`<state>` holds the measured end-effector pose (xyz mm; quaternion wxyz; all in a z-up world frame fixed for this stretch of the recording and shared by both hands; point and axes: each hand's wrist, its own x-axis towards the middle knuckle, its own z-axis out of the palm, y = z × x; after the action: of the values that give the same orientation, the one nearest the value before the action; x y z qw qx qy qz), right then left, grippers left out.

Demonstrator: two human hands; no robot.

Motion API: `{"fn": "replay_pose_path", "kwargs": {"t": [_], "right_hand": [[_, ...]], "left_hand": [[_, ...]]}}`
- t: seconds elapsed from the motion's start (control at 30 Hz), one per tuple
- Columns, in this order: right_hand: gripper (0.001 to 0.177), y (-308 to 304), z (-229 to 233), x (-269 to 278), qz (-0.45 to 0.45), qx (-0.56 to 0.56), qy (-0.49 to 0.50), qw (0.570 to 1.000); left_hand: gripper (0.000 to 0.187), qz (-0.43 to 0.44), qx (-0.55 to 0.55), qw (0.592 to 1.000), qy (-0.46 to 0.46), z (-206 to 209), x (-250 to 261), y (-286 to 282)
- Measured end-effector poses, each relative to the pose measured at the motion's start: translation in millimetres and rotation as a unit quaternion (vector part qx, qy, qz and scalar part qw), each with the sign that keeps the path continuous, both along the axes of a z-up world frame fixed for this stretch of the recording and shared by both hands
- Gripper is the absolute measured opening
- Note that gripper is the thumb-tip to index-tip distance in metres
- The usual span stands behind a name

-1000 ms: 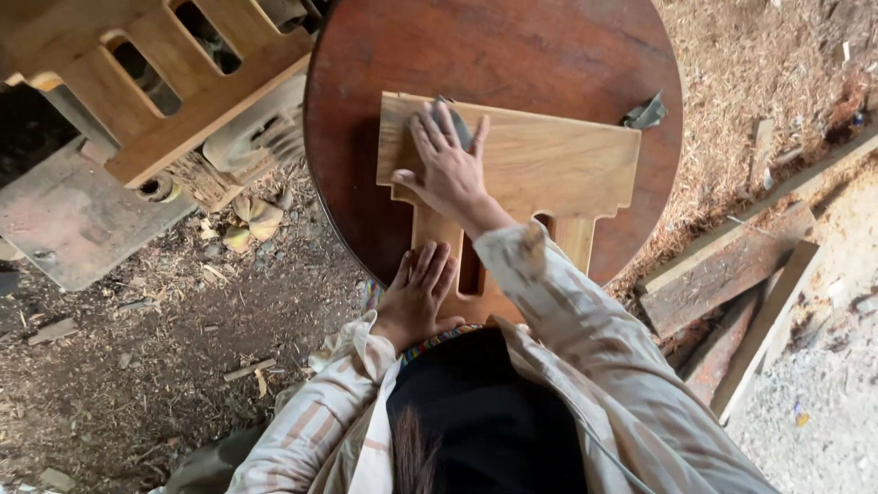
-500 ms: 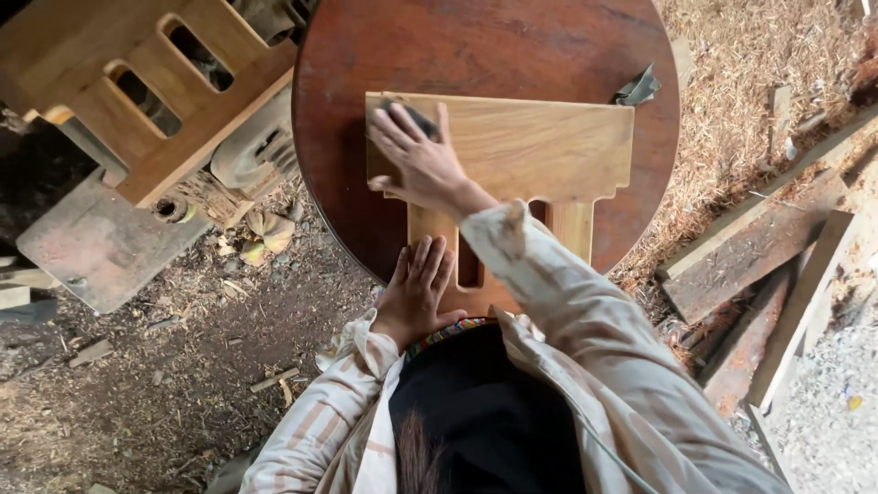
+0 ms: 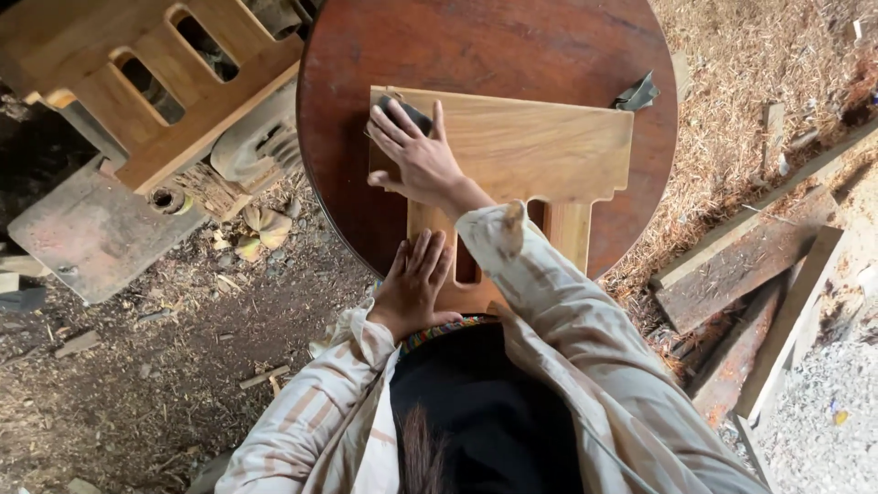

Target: The person sands a wooden chair backrest using a sanding block. They hold the piece vertically at first, then place it on a round table to sand the flat surfaces and edges.

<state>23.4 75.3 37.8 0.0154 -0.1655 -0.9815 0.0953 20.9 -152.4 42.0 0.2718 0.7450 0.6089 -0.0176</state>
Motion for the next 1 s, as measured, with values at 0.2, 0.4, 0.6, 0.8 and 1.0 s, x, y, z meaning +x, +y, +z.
{"fn": "replay_pose_path", "kwargs": {"t": [0.2, 0.4, 0.6, 0.8, 1.0], "right_hand": [[0.08, 15, 8, 62, 0.07, -0.01, 0.011, 0.997], [0.089, 2, -6, 20, 0.063, -0.03, 0.023, 0.997], [0.082, 7, 5, 51, 0.113, -0.02, 0.023, 0.993], [0.092, 6, -17, 42, 0.104, -0.007, 0.038, 0.994], [0.082, 3, -7, 61, 0.134, -0.026, 0.08, 0.987]], "left_hand": [[0.129, 0.033, 0.117, 0.992, 0.028, -8, 4, -4], [0.129, 0.028, 0.061, 0.997, 0.046, 1, 4, 0], [0.122, 0.025, 0.015, 0.999, 0.036, 2, 3, -1], [0.123, 0.014, 0.077, 0.996, 0.038, 0, -1, 0], [0.12, 0.007, 0.028, 0.999, -0.019, -2, -1, -3]]}}
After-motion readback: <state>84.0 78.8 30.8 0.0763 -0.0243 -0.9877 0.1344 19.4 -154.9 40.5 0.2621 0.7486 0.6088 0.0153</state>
